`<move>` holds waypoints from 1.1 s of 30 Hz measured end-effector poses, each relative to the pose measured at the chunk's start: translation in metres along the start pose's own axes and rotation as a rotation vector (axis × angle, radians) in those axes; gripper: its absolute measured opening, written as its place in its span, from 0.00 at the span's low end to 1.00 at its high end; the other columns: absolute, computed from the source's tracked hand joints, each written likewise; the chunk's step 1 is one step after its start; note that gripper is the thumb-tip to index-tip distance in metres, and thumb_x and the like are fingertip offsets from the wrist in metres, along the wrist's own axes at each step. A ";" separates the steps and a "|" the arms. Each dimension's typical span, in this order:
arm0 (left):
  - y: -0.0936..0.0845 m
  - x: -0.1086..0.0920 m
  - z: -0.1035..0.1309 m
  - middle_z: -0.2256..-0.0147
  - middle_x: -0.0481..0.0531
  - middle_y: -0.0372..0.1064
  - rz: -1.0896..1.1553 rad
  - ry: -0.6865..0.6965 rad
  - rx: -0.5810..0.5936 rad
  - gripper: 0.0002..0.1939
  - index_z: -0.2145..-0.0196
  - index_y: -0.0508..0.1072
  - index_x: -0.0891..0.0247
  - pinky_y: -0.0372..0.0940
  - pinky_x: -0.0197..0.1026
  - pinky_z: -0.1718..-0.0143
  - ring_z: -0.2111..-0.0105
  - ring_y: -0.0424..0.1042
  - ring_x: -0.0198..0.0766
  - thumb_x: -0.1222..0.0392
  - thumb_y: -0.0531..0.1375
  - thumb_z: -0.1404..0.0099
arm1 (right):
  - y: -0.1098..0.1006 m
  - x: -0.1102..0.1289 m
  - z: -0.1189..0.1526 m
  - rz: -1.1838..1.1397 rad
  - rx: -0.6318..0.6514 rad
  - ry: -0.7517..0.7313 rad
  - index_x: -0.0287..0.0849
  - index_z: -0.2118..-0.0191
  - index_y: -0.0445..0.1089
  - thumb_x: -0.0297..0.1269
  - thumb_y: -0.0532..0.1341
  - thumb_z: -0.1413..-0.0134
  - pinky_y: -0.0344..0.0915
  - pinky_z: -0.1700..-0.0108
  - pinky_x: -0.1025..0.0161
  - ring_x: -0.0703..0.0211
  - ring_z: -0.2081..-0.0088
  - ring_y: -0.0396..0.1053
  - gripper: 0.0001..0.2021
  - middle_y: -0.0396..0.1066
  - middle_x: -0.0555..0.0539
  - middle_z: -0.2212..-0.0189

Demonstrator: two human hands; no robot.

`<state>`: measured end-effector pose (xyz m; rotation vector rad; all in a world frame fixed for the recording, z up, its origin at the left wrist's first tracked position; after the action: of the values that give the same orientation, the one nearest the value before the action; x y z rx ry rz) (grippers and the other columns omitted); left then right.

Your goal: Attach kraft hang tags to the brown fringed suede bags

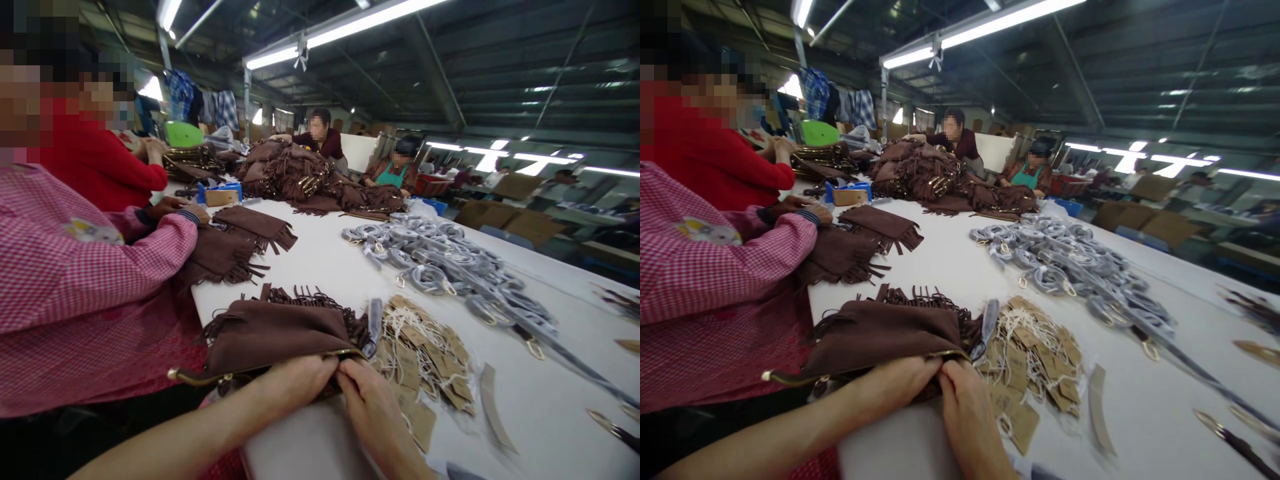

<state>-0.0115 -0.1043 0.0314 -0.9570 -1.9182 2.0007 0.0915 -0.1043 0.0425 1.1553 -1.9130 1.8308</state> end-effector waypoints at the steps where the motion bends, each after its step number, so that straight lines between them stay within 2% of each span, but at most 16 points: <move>1: 0.002 -0.002 0.002 0.55 0.66 0.72 -0.085 0.011 -0.005 0.21 0.48 0.67 0.68 0.66 0.47 0.58 0.59 0.73 0.51 0.74 0.43 0.34 | 0.000 -0.001 -0.001 0.005 0.010 0.022 0.44 0.73 0.67 0.32 0.48 0.39 0.61 0.63 0.63 0.56 0.66 0.68 0.14 0.71 0.45 0.70; 4: -0.001 -0.013 0.001 0.56 0.63 0.72 -0.248 0.098 -0.017 0.20 0.48 0.68 0.66 0.65 0.47 0.58 0.58 0.72 0.50 0.73 0.46 0.33 | -0.002 -0.006 -0.003 0.044 0.046 0.086 0.45 0.76 0.64 0.34 0.49 0.38 0.60 0.66 0.64 0.55 0.69 0.68 0.15 0.70 0.46 0.75; 8: -0.009 -0.018 -0.016 0.61 0.61 0.74 -0.312 0.191 0.115 0.13 0.57 0.72 0.69 0.64 0.44 0.63 0.64 0.72 0.47 0.72 0.51 0.36 | -0.005 -0.013 -0.003 0.066 0.096 0.152 0.45 0.77 0.63 0.36 0.49 0.38 0.58 0.67 0.64 0.55 0.71 0.69 0.16 0.69 0.48 0.79; 12: -0.016 -0.011 -0.028 0.67 0.54 0.74 -0.190 0.295 0.183 0.06 0.63 0.72 0.64 0.62 0.40 0.70 0.69 0.71 0.43 0.69 0.57 0.39 | -0.004 -0.013 -0.005 0.089 0.171 0.145 0.44 0.74 0.67 0.36 0.49 0.37 0.58 0.66 0.64 0.55 0.70 0.70 0.16 0.69 0.49 0.81; 17: -0.012 0.003 -0.024 0.64 0.53 0.73 0.085 0.406 0.128 0.10 0.61 0.69 0.63 0.63 0.36 0.62 0.64 0.70 0.39 0.73 0.55 0.37 | -0.005 -0.010 -0.008 0.105 0.228 0.161 0.43 0.72 0.70 0.34 0.51 0.38 0.57 0.66 0.65 0.57 0.71 0.70 0.15 0.70 0.51 0.82; 21: -0.008 0.011 -0.024 0.61 0.48 0.73 0.364 0.364 0.159 0.14 0.60 0.70 0.61 0.63 0.35 0.56 0.60 0.70 0.37 0.76 0.52 0.37 | -0.007 -0.009 -0.008 0.106 0.231 0.183 0.44 0.70 0.73 0.34 0.51 0.39 0.58 0.65 0.65 0.57 0.71 0.71 0.14 0.70 0.52 0.83; 23: -0.010 0.011 -0.026 0.61 0.47 0.73 0.408 0.334 0.179 0.15 0.61 0.70 0.60 0.62 0.35 0.55 0.60 0.70 0.37 0.77 0.52 0.39 | -0.008 -0.009 -0.007 0.093 0.230 0.182 0.44 0.70 0.73 0.34 0.51 0.39 0.58 0.65 0.65 0.57 0.72 0.71 0.15 0.70 0.53 0.83; 26: -0.015 0.006 -0.030 0.64 0.48 0.72 0.365 0.350 0.194 0.14 0.66 0.69 0.61 0.63 0.35 0.58 0.62 0.69 0.38 0.77 0.53 0.43 | -0.009 -0.008 -0.007 0.073 0.228 0.170 0.43 0.71 0.72 0.33 0.51 0.39 0.58 0.65 0.66 0.58 0.72 0.70 0.15 0.70 0.53 0.83; 29: -0.018 0.002 -0.033 0.69 0.47 0.69 0.278 0.350 0.206 0.10 0.70 0.67 0.61 0.62 0.35 0.66 0.68 0.67 0.37 0.74 0.56 0.45 | -0.009 -0.009 -0.008 0.067 0.232 0.170 0.42 0.72 0.72 0.32 0.52 0.38 0.57 0.65 0.66 0.58 0.73 0.70 0.14 0.71 0.53 0.83; 33: -0.019 0.005 -0.034 0.68 0.50 0.70 0.188 0.238 0.190 0.07 0.69 0.67 0.61 0.62 0.37 0.68 0.69 0.67 0.38 0.71 0.56 0.45 | -0.005 -0.007 -0.008 0.169 0.184 0.153 0.42 0.72 0.73 0.29 0.53 0.38 0.56 0.66 0.66 0.59 0.69 0.71 0.14 0.73 0.50 0.77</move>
<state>-0.0007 -0.0710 0.0503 -1.2960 -1.5349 2.0163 0.0968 -0.0932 0.0425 0.8965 -1.8372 2.1556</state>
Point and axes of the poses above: each hand's wrist, its own z-axis away from the middle knuckle, its own y-axis out of the palm, x = y × z, the point moved 7 cm from there along -z, towards the middle knuckle
